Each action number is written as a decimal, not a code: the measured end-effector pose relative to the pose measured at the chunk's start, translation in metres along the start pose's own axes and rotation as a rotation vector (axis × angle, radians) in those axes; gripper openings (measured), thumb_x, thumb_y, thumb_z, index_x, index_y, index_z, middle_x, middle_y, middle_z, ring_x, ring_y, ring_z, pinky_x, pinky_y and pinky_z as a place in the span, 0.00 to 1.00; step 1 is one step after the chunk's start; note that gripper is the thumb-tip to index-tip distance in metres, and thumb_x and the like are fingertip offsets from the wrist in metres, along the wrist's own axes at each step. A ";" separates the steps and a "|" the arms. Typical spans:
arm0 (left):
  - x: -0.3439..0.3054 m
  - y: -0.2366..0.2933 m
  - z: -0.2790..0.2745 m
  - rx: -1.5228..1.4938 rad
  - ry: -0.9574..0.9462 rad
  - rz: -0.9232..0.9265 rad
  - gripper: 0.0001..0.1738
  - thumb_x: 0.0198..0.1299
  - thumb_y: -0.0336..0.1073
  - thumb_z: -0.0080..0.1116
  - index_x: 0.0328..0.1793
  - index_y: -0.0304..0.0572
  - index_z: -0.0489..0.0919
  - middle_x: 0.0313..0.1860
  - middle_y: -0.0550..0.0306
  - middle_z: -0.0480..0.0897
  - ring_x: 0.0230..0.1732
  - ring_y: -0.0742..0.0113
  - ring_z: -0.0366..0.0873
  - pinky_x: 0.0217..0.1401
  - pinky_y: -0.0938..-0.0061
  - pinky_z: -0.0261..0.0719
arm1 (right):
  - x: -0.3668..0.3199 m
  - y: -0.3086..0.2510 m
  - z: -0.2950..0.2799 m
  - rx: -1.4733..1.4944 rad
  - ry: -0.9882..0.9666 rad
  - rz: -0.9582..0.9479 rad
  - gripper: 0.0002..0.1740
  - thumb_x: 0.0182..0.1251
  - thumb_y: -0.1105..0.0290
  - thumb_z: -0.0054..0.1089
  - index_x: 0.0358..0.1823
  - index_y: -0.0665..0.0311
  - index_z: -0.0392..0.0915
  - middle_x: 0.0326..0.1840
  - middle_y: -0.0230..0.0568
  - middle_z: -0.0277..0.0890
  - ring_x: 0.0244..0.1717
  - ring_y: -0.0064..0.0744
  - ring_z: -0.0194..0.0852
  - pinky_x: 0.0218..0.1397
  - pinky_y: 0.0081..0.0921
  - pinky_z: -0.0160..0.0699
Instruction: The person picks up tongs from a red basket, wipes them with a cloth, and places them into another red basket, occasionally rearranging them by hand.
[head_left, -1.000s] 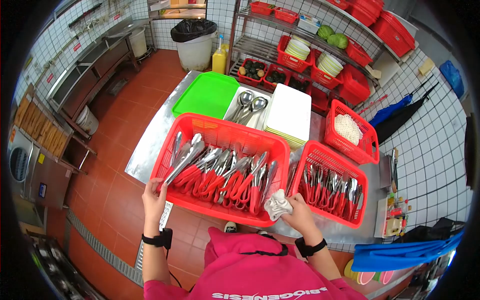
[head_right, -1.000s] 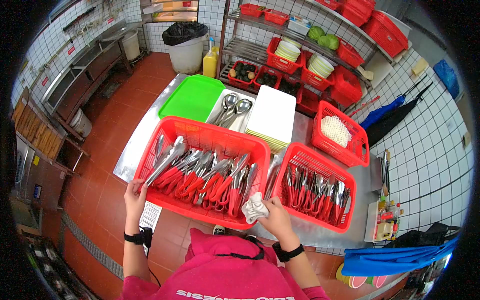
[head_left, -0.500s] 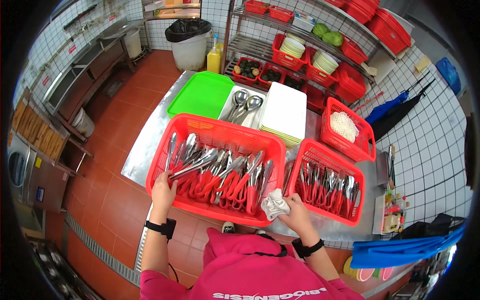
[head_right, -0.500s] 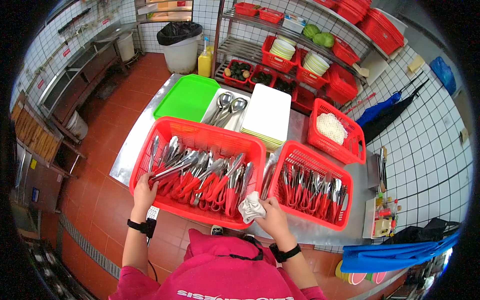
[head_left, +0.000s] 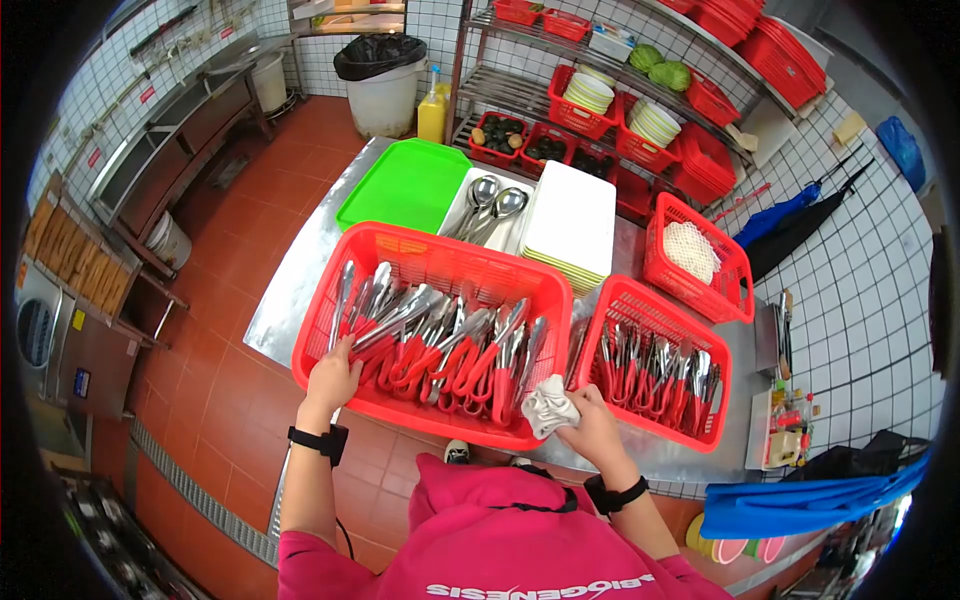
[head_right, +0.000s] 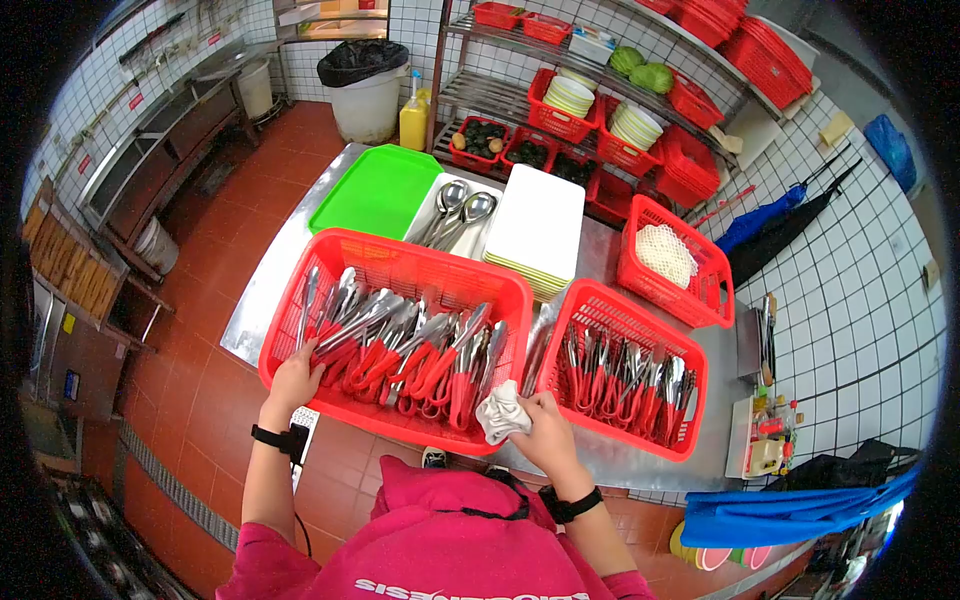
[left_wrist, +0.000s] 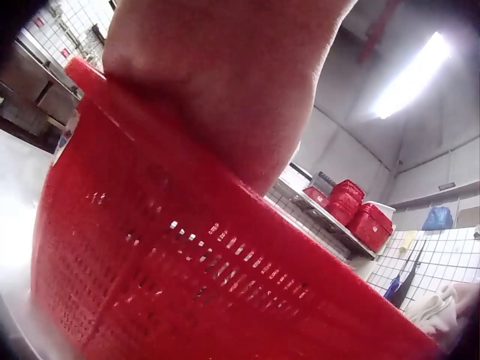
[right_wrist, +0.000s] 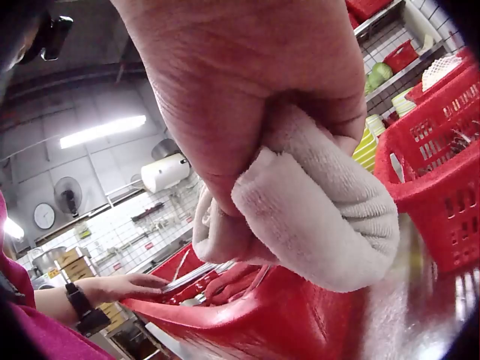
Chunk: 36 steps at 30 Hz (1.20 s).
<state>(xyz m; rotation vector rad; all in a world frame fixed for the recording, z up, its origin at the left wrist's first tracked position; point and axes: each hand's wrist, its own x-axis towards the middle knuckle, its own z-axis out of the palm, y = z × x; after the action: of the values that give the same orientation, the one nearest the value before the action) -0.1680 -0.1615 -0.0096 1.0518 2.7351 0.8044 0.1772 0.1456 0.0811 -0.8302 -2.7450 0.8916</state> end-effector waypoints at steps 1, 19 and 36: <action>0.003 0.002 -0.003 0.000 -0.002 0.002 0.30 0.66 0.36 0.62 0.73 0.36 0.72 0.59 0.31 0.83 0.60 0.36 0.82 0.62 0.52 0.81 | -0.001 0.002 -0.001 0.018 -0.002 -0.024 0.30 0.49 0.69 0.72 0.58 0.66 0.82 0.50 0.47 0.74 0.52 0.52 0.79 0.55 0.40 0.79; 0.004 0.043 0.023 -0.055 0.280 -0.008 0.25 0.66 0.26 0.58 0.70 0.35 0.73 0.62 0.36 0.81 0.61 0.39 0.81 0.64 0.53 0.79 | -0.078 0.105 -0.062 0.113 -0.274 0.102 0.26 0.52 0.65 0.72 0.56 0.59 0.85 0.49 0.50 0.77 0.54 0.53 0.78 0.59 0.39 0.78; 0.006 0.359 0.083 -0.297 -0.333 0.401 0.11 0.67 0.38 0.67 0.45 0.37 0.86 0.46 0.47 0.88 0.49 0.49 0.86 0.53 0.62 0.83 | -0.165 0.300 -0.008 -0.030 0.158 0.714 0.28 0.48 0.62 0.74 0.55 0.60 0.84 0.58 0.56 0.76 0.54 0.60 0.81 0.58 0.50 0.83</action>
<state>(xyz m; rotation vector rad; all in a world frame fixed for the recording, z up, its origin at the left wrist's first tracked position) 0.0637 0.1020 0.1033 1.5235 2.0841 0.9458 0.4567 0.2617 -0.0794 -1.8523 -2.3284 0.8209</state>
